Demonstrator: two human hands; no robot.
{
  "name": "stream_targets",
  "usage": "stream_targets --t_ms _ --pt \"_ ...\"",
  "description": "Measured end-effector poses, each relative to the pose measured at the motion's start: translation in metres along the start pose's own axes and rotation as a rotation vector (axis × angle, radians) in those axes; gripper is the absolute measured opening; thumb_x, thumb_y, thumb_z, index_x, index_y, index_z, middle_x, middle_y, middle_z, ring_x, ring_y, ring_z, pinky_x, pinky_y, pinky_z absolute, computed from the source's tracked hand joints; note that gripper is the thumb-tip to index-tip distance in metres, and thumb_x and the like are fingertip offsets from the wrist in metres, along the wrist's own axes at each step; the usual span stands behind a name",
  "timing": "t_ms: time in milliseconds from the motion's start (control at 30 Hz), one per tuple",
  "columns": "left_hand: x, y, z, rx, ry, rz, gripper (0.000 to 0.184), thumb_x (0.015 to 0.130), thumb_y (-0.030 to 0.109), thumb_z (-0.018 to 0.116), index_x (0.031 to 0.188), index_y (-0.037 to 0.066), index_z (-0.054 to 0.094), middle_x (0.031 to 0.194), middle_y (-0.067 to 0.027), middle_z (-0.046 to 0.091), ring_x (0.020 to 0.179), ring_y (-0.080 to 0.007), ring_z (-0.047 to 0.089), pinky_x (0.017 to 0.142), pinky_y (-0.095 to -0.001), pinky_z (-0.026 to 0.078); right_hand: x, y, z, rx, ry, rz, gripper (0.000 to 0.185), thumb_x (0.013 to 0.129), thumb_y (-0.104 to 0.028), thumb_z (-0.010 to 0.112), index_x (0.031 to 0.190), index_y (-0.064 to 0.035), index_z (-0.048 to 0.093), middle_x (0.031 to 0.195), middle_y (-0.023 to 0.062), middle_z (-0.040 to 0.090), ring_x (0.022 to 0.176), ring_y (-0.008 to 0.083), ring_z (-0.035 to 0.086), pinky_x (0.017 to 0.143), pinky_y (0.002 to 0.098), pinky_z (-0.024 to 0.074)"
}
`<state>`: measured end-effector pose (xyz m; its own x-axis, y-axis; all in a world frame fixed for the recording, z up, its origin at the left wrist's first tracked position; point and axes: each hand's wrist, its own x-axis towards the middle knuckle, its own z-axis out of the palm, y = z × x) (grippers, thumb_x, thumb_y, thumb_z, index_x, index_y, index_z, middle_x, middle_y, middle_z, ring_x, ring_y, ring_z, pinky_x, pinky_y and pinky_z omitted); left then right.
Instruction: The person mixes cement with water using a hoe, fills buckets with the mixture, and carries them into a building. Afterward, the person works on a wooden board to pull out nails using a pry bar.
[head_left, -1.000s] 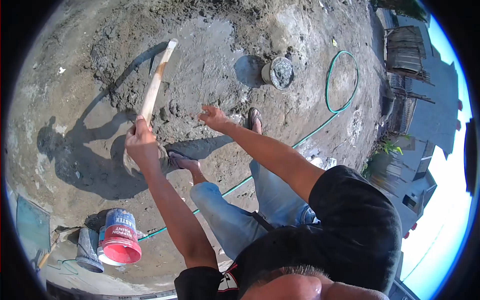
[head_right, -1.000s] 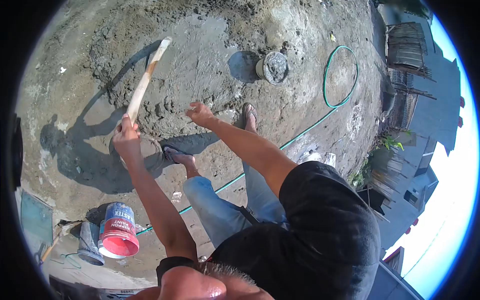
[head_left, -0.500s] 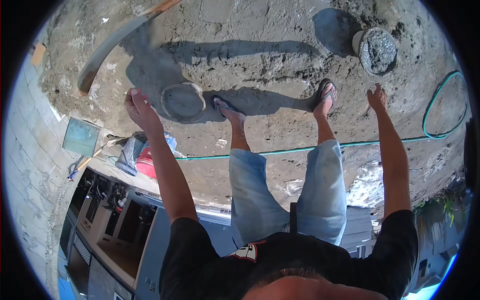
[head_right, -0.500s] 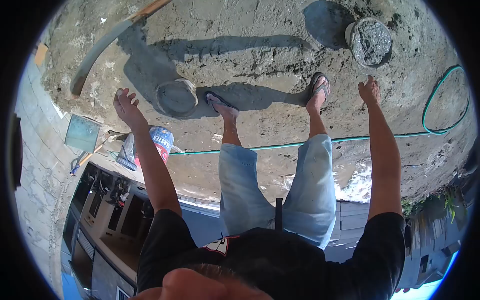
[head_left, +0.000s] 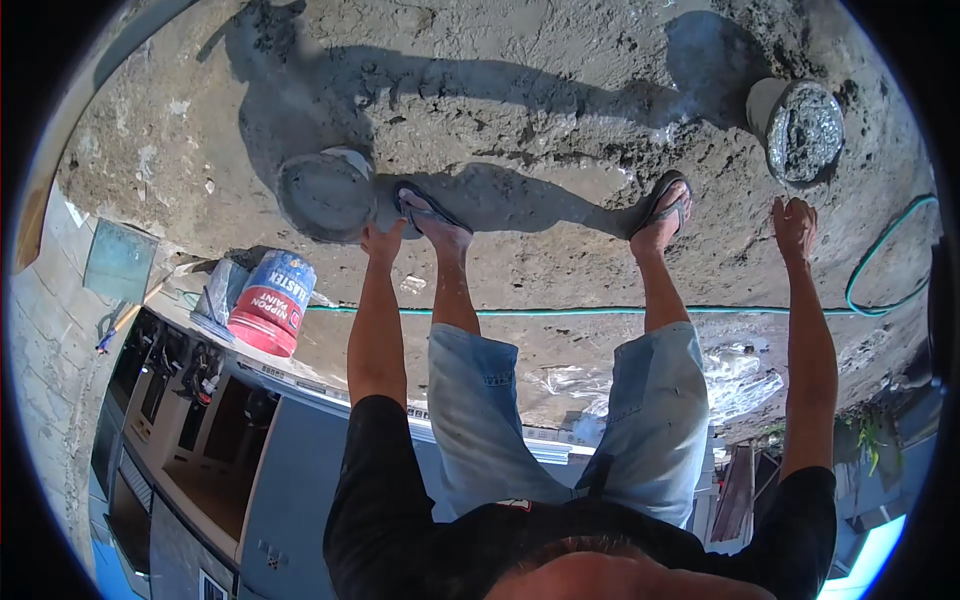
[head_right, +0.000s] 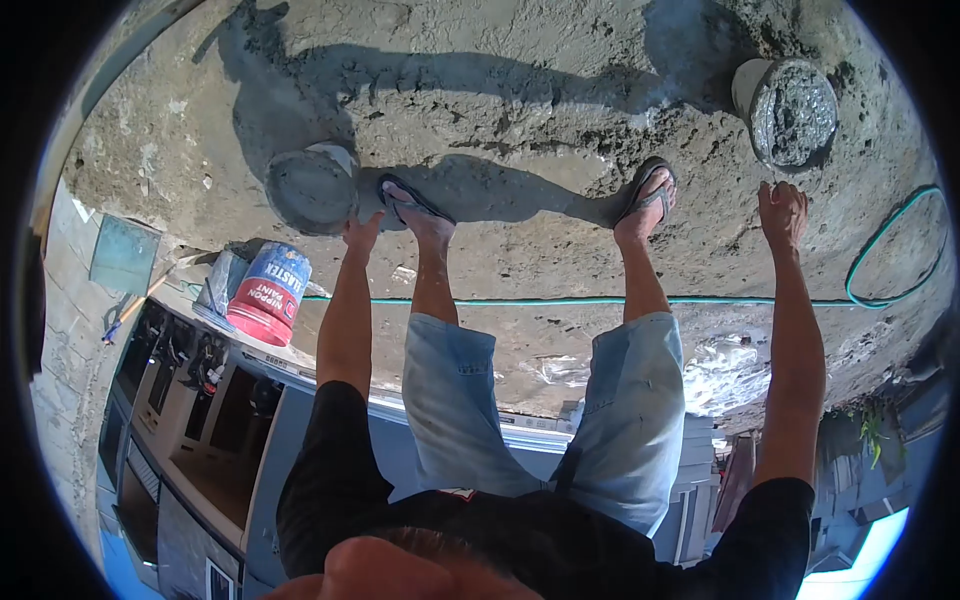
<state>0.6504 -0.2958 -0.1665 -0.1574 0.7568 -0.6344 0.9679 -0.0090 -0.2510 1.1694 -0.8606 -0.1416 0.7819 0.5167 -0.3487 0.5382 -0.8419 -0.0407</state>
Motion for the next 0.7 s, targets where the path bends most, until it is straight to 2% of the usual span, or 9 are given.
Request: stream_targets --t_ms 67,100,167,200,267,367,500,600,700 --pt "0.003 -0.013 0.006 0.016 0.049 0.135 0.086 0.066 0.05 0.072 0.133 0.007 0.038 0.138 -0.0205 0.033 0.126 -0.0379 0.032 0.105 -0.0512 0.024 0.006 0.002 -0.025 0.091 -0.042 0.133 0.036 0.083 -0.03 0.062 0.065 -0.001 0.048 0.066 0.017 0.051 0.065 0.0372 0.05 0.06 0.0462 0.039" --pt "-0.001 -0.011 0.004 -0.004 0.06 0.129 0.086 0.066 0.05 0.072 0.133 0.007 0.038 0.138 -0.0205 0.033 0.126 -0.0379 0.032 0.105 -0.0512 0.024 0.012 0.004 -0.037 0.103 -0.071 0.202 0.038 0.082 -0.03 0.062 0.064 0.0 0.048 0.064 0.0175 0.051 0.062 0.0357 0.05 0.059 0.045 0.0388" --pt "-0.016 -0.009 -0.013 0.001 0.211 0.216 0.063 0.067 0.044 0.071 0.113 0.005 0.053 0.114 -0.0176 0.055 0.104 -0.0368 0.051 0.09 -0.0482 0.039 0.027 0.013 -0.06 0.194 -0.107 0.278 0.04 0.082 -0.031 0.063 0.064 0.0016 0.049 0.059 0.0181 0.049 0.056 0.0318 0.048 0.057 0.0432 0.0383" --pt "-0.02 -0.013 -0.028 -0.02 0.23 0.205 0.063 0.067 0.044 0.071 0.113 0.005 0.053 0.114 -0.0176 0.055 0.104 -0.0368 0.051 0.09 -0.0482 0.039 0.036 0.015 -0.073 0.271 -0.112 0.285 0.041 0.082 -0.032 0.063 0.064 0.0023 0.05 0.057 0.0183 0.049 0.054 0.0294 0.047 0.056 0.0425 0.038" --pt "-0.03 -0.021 -0.06 -0.091 0.338 0.38 0.04 0.071 0.038 0.068 0.086 0.002 0.06 0.076 -0.0159 0.06 0.075 -0.0363 0.059 0.069 -0.0438 0.046 0.048 0.005 -0.089 0.255 -0.123 0.219 0.041 0.083 -0.035 0.061 0.067 0.0026 0.054 0.057 0.0175 0.049 0.051 0.0242 0.044 0.055 0.0406 0.0375" --pt "-0.012 -0.04 -0.12 -0.227 0.249 0.419 0.037 0.074 0.036 0.063 0.073 -0.001 0.061 0.062 -0.0196 0.056 0.062 -0.0382 0.057 0.059 -0.0418 0.045 0.046 -0.041 -0.108 0.35 -0.146 0.18 0.041 0.084 -0.034 0.058 0.07 0.0037 0.057 0.057 0.0158 0.05 0.053 0.0204 0.04 0.054 0.0389 0.0367" --pt "0.009 -0.07 -0.189 -0.235 0.035 0.634 0.04 0.076 0.036 0.06 0.071 -0.003 0.062 0.069 -0.0246 0.059 0.066 -0.0385 0.058 0.06 -0.0437 0.043 0.002 -0.101 -0.143 0.541 -0.187 0.294 0.041 0.084 -0.034 0.058 0.065 0.0029 0.055 0.053 0.0075 0.046 0.055 0.0131 0.037 0.051 0.0347 0.0328" --pt "-0.005 -0.102 -0.185 -0.36 -0.008 0.565 0.042 0.076 0.037 0.061 0.071 -0.005 0.061 0.066 -0.0245 0.057 0.059 -0.0326 0.056 0.058 -0.0417 0.042 -0.036 -0.109 -0.155 0.635 -0.22 0.388 0.043 0.083 -0.034 0.059 0.056 -0.0017 0.049 0.049 0.002 0.039 0.051 0.0107 0.033 0.048 0.0323 0.0293" --pt "-0.021 -0.14 -0.202 -0.481 -0.054 0.589 0.043 0.076 0.038 0.062 0.07 -0.005 0.06 0.062 -0.0215 0.056 0.055 -0.0236 0.054 0.057 -0.0382 0.042 -0.076 -0.192 -0.231 0.746 -0.286 0.458 0.04 0.082 -0.035 0.06 0.057 -0.0075 0.045 0.052 0.0005 0.039 0.05 0.0114 0.038 0.05 0.0295 0.0333"
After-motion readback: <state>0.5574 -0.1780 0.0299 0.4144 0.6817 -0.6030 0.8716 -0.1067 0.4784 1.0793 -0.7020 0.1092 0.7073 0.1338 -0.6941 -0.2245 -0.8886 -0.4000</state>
